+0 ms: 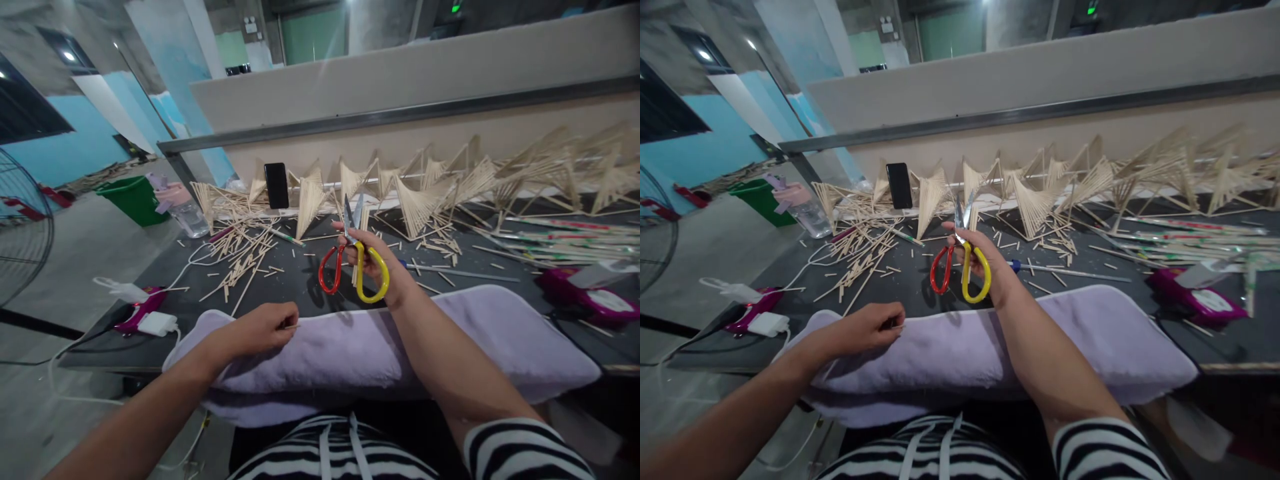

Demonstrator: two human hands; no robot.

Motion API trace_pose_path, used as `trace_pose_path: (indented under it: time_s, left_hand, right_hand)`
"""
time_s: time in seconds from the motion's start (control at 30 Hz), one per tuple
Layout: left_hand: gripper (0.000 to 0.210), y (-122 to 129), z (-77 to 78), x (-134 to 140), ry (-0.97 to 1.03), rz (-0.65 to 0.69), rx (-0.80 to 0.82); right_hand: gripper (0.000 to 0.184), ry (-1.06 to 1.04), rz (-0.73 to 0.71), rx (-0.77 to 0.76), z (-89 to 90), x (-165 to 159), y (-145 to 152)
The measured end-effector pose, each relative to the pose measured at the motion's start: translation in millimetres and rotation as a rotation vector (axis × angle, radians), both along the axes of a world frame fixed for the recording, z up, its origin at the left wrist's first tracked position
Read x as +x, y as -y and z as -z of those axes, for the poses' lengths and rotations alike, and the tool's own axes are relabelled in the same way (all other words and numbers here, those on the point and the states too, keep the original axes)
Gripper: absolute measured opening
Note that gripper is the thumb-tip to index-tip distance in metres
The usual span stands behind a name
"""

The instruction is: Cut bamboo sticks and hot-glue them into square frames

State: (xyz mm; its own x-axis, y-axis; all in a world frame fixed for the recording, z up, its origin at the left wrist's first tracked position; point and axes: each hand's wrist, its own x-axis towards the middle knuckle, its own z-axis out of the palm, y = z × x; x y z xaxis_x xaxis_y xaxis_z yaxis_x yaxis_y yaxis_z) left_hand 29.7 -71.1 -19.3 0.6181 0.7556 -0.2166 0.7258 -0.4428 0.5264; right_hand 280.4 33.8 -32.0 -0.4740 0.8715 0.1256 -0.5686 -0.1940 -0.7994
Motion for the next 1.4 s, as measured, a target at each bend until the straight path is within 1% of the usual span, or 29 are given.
trace_pose_path:
  time_s: [0.1, 0.13, 0.17, 0.2, 0.27, 0.33, 0.4, 0.47, 0.53, 0.7, 0.83, 0.9, 0.93, 1.0, 1.07, 1.13, 1.2, 1.27, 1.3, 1.33, 1.37, 1.4]
  left_hand:
    - [0.012, -1.6, -9.1, -13.6, 0.236, -0.169, -0.115]
    - [0.014, 0.1, -12.6, -18.6, 0.277, -0.22, -0.143]
    - [0.015, 2.6, -15.4, -23.5, 0.275, -0.25, -0.15]
    - [0.015, 5.7, -17.1, -28.2, 0.227, -0.257, -0.131]
    - [0.014, 12.8, -15.7, -36.1, 0.033, -0.236, -0.042]
    - [0.012, 19.9, -8.8, -41.0, -0.168, -0.237, 0.065]
    - [0.013, 26.1, 0.0, -42.6, -0.29, -0.244, 0.144]
    - [0.014, 31.0, 6.7, -41.8, -0.355, -0.235, 0.19]
    - [0.016, 34.8, 9.6, -40.0, -0.408, -0.224, 0.214]
    - [0.022, 38.6, 10.1, -36.3, -0.509, -0.244, 0.228]
    - [0.021, 33.3, 10.5, -35.0, -0.534, -0.26, 0.244]
    - [0.016, 29.9, 4.9, -37.6, -0.486, -0.238, 0.211]
    - [0.013, 28.8, -0.2, -40.5, -0.442, -0.211, 0.172]
    - [0.007, 29.0, -14.1, -49.9, -0.346, -0.132, 0.053]
    - [0.007, 32.7, -29.6, -62.6, -0.285, -0.057, -0.082]
    - [0.013, 38.0, -42.5, -74.2, -0.291, -0.023, -0.197]
    - [0.019, 41.0, -51.5, -79.7, -0.361, -0.01, -0.274]
    - [0.029, 35.5, -56.8, -75.5, -0.391, 0.022, -0.299]
    - [0.035, 27.9, -58.0, -69.7, -0.372, 0.049, -0.283]
    - [0.038, 16.6, -58.0, -61.6, -0.321, 0.094, -0.265]
    - [0.038, 1.6, -56.7, -51.8, -0.263, 0.147, -0.216]
    - [0.034, -16.5, -53.7, -40.7, -0.215, 0.171, -0.139]
  right_hand:
    - [0.031, 0.0, 0.002, 0.008, -0.3, 0.0, 0.2]
    - [0.031, 0.0, 0.0, 0.009, -0.2, 0.1, 0.1]
    - [0.031, -0.001, -0.001, 0.01, 0.0, 0.2, -0.1]
    - [0.031, -0.003, -0.001, 0.011, 0.3, 0.4, -0.3]
    - [0.031, -0.007, -0.001, 0.013, 1.2, 1.2, -1.3]
    - [0.032, -0.008, -0.005, 0.014, 2.3, 2.3, -2.6]
    - [0.033, -0.012, -0.004, 0.016, 3.1, 3.5, -4.0]
    - [0.033, -0.019, 0.001, 0.017, 3.0, 4.6, -4.9]
    - [0.032, -0.028, 0.015, 0.018, 1.9, 5.5, -5.2]
    - [0.032, -0.043, 0.016, 0.014, -1.0, 6.9, -5.2]
    - [0.033, -0.071, 0.037, 0.036, -2.1, 7.4, -4.5]
    - [0.033, -0.073, 0.057, 0.041, -3.5, 8.2, -3.6]
    - [0.033, -0.073, 0.063, 0.04, -4.5, 8.8, -3.2]
    - [0.032, -0.084, 0.068, 0.037, -6.7, 10.7, -2.6]
    - [0.031, -0.107, 0.072, 0.025, -8.7, 12.7, -2.7]
    - [0.03, -0.124, 0.073, 0.006, -10.1, 14.5, -3.2]
    - [0.029, -0.134, 0.071, -0.004, -10.8, 15.7, -3.8]
    - [0.028, -0.147, 0.068, 0.006, -10.8, 16.4, -4.5]
    - [0.028, -0.154, 0.069, 0.013, -10.7, 16.7, -4.8]
    - [0.027, -0.158, 0.068, 0.018, -10.4, 16.9, -5.1]
    - [0.027, -0.158, 0.063, 0.019, -10.0, 17.1, -5.4]
    - [0.027, -0.155, 0.056, 0.018, -9.6, 17.2, -5.5]
